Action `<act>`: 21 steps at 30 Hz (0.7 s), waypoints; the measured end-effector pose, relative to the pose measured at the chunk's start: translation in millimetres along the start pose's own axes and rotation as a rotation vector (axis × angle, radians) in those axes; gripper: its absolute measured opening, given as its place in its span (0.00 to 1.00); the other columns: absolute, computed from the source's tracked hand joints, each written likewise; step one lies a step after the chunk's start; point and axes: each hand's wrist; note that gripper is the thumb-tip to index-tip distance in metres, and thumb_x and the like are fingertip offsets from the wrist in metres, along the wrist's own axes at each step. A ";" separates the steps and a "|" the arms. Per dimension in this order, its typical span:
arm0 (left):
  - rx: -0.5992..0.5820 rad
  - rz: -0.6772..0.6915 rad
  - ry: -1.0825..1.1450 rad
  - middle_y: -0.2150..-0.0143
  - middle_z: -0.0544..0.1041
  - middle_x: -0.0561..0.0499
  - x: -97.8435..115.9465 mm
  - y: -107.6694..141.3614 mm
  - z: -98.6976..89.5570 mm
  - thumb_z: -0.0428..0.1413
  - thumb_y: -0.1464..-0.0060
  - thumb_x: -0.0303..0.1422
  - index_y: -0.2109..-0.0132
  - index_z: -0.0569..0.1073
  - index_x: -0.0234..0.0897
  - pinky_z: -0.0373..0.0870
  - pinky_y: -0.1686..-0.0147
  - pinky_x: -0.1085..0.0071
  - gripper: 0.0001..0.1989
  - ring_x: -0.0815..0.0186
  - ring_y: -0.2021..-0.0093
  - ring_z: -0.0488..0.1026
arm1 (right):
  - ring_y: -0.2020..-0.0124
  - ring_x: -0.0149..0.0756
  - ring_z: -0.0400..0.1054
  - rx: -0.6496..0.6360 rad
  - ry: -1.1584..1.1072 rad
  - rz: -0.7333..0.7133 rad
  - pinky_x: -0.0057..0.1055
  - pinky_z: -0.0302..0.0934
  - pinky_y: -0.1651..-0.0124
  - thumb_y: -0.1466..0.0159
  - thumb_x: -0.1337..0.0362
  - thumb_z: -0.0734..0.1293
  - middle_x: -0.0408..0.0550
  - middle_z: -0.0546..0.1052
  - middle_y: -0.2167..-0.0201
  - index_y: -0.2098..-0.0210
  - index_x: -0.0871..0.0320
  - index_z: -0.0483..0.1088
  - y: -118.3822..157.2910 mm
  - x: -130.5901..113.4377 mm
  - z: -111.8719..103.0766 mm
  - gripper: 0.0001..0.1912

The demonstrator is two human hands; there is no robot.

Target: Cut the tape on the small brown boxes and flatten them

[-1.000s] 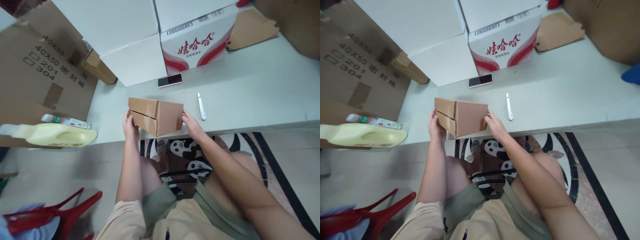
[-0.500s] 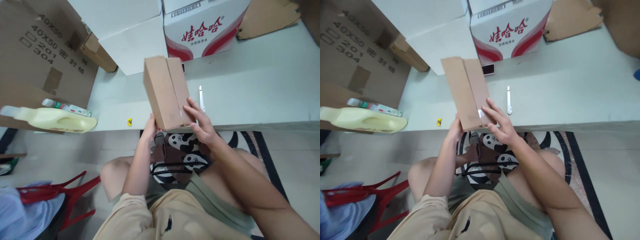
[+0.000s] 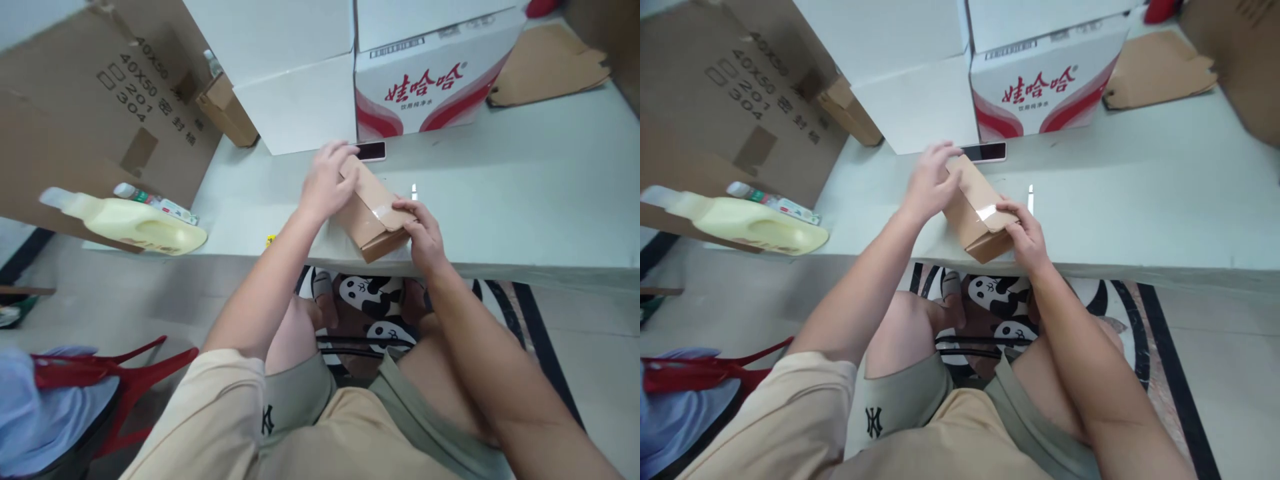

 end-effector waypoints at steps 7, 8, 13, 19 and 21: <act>-0.325 -0.110 -0.422 0.33 0.70 0.48 -9.2 -26.3 43.2 0.53 0.39 0.37 0.47 0.79 0.47 0.44 0.30 0.39 0.16 0.42 0.27 0.54 | 0.59 0.45 0.75 0.208 0.434 0.221 0.49 0.69 0.49 0.37 0.53 0.61 0.53 0.80 0.59 0.50 0.55 0.71 -34.9 18.9 -32.2 0.20; -0.332 -0.105 -0.435 0.33 0.71 0.48 -9.1 -25.7 44.4 0.53 0.39 0.37 0.47 0.79 0.47 0.45 0.30 0.39 0.16 0.42 0.27 0.54 | 0.59 0.46 0.74 0.162 0.593 0.290 0.50 0.69 0.49 0.39 0.54 0.63 0.55 0.79 0.58 0.49 0.55 0.71 -38.1 21.6 -34.9 0.21; -0.325 -0.097 -0.429 0.37 0.74 0.48 -6.4 -27.7 47.6 0.52 0.39 0.36 0.53 0.80 0.46 0.45 0.31 0.40 0.13 0.43 0.29 0.56 | 0.55 0.59 0.74 -0.139 1.003 0.525 0.56 0.68 0.53 0.43 0.56 0.69 0.64 0.78 0.52 0.30 0.54 0.55 -46.2 25.3 -41.1 0.44; -0.261 -0.077 -0.352 0.45 0.76 0.45 -13.6 -33.0 54.7 0.55 0.42 0.35 0.62 0.79 0.43 0.45 0.31 0.39 0.08 0.43 0.35 0.61 | 0.73 0.42 0.68 0.095 0.481 0.506 0.41 0.66 0.67 0.47 0.64 0.63 0.48 0.75 0.73 0.42 0.54 0.69 -41.0 27.0 -62.8 0.31; -0.250 -0.080 -0.331 0.45 0.76 0.44 -15.1 -34.7 56.2 0.56 0.43 0.35 0.63 0.79 0.43 0.44 0.31 0.40 0.07 0.43 0.35 0.61 | 0.78 0.37 0.65 0.192 0.121 0.399 0.36 0.61 0.73 0.49 0.63 0.59 0.46 0.73 0.76 0.53 0.56 0.72 -30.2 21.9 -67.1 0.25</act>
Point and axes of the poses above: each hand's wrist, its own y-axis away from the middle knuckle, its own z-axis out of the palm, x = y × z
